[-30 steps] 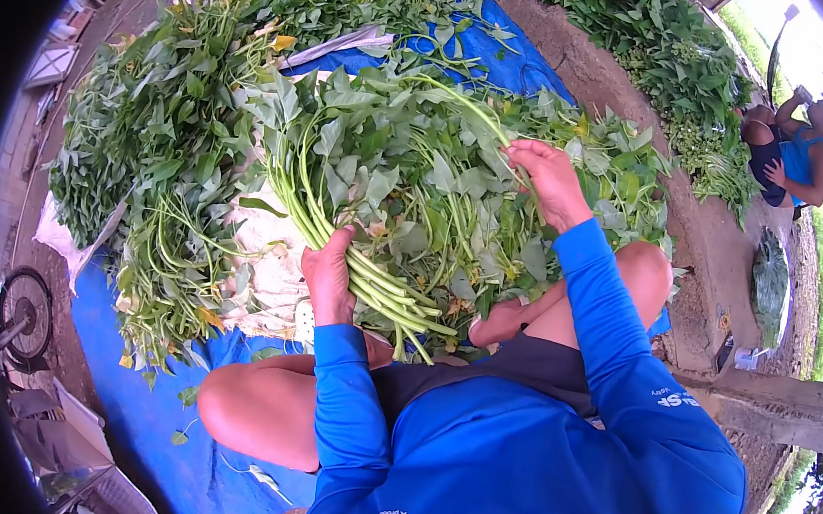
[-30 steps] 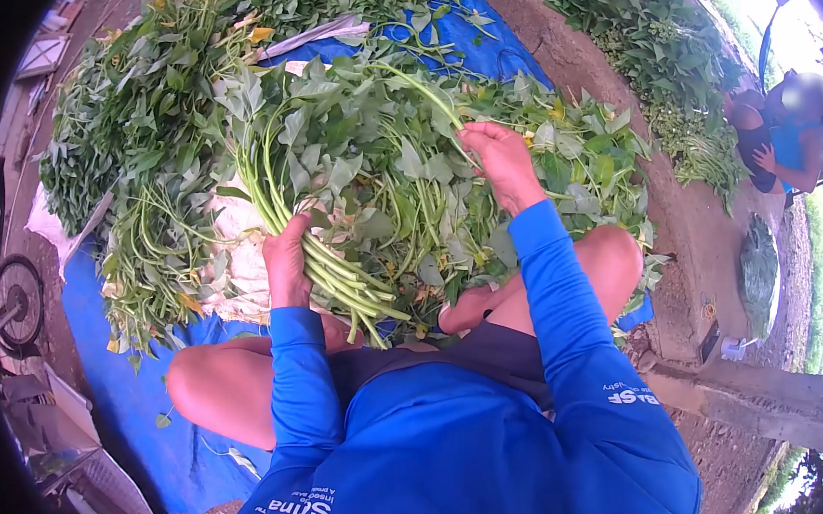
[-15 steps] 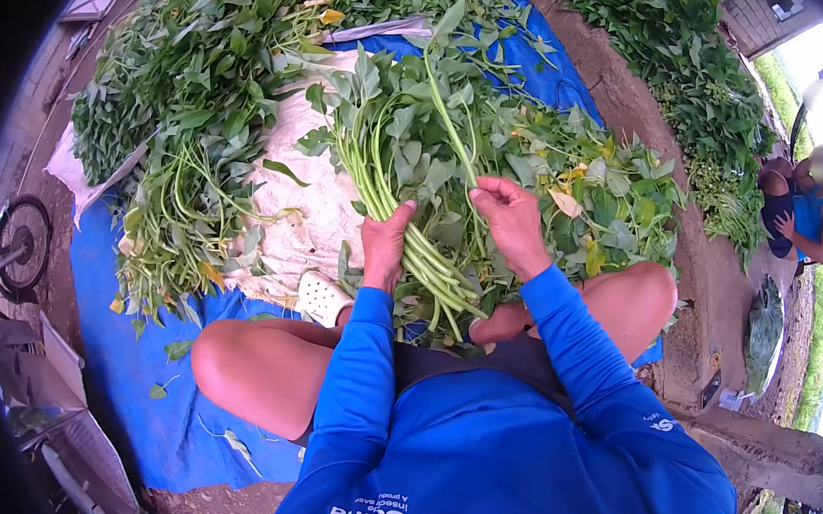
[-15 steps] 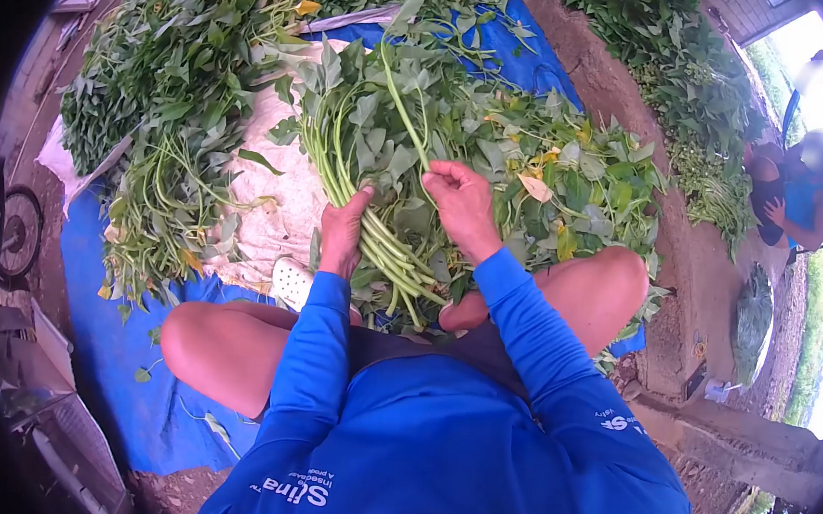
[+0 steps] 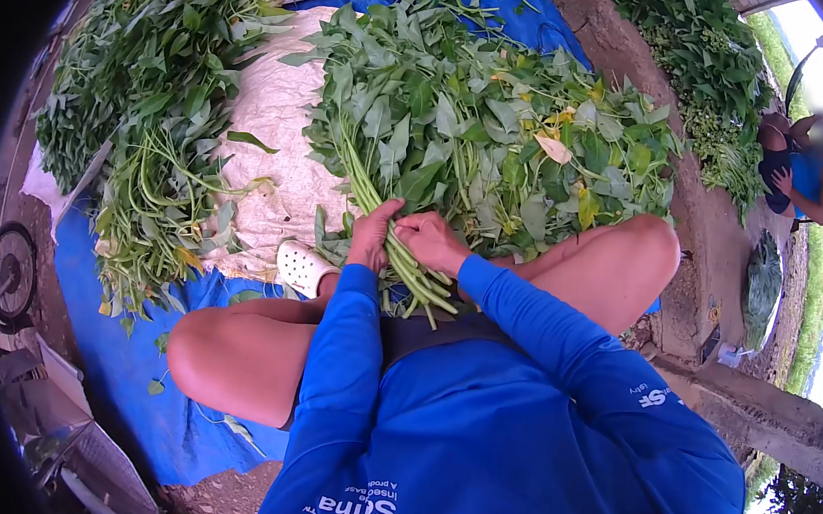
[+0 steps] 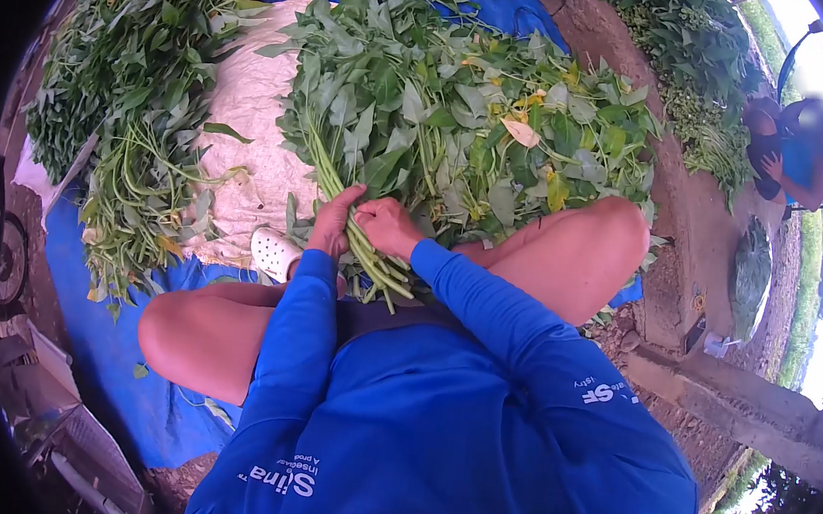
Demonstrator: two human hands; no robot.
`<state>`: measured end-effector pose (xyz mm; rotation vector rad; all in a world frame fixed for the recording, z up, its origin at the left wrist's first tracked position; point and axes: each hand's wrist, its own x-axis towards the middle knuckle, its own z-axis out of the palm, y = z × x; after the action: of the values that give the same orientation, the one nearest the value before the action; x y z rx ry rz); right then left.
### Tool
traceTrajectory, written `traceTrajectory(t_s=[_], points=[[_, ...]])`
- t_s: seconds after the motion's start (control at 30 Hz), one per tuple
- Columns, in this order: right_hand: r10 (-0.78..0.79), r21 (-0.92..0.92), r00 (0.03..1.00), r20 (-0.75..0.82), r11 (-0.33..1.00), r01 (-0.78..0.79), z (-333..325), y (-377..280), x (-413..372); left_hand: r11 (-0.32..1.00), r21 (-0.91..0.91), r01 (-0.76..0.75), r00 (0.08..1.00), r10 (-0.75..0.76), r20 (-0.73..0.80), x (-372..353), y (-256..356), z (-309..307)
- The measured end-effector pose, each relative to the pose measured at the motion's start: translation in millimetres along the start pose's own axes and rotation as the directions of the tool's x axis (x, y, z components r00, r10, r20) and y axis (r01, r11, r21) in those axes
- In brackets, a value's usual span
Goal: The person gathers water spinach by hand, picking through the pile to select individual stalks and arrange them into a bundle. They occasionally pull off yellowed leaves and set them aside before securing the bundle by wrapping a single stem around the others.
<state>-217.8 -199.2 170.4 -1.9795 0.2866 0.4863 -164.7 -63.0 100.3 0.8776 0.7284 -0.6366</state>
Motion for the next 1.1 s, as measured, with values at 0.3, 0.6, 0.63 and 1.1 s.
traceTrajectory(t_s=[0.3, 0.6, 0.63, 1.1], points=[[0.409, -0.068, 0.827, -0.386, 0.881, -0.468, -131.0, 31.4, 87.6, 0.892, 0.210, -0.401, 0.890, 0.433, -0.142, -57.9, 95.0, 9.0], [0.570, 0.337, 0.747, -0.341, 0.816, -0.469, -131.2, 37.2, 83.8, 0.903, 0.232, -0.362, 0.905, 0.400, -0.144, -84.6, 103.6, 32.8], [0.450, 0.237, 0.752, -0.482, 0.893, -0.383, -129.8, 58.6, 91.7, 0.903, 0.227, -0.366, 0.903, 0.403, -0.147, -81.8, 102.1, 32.6], [0.207, 0.575, 0.944, -0.258, 0.818, -0.022, -192.9, -57.1, 62.8, 0.906, 0.150, -0.396, 0.906, 0.412, -0.093, -79.2, 99.1, 26.7]])
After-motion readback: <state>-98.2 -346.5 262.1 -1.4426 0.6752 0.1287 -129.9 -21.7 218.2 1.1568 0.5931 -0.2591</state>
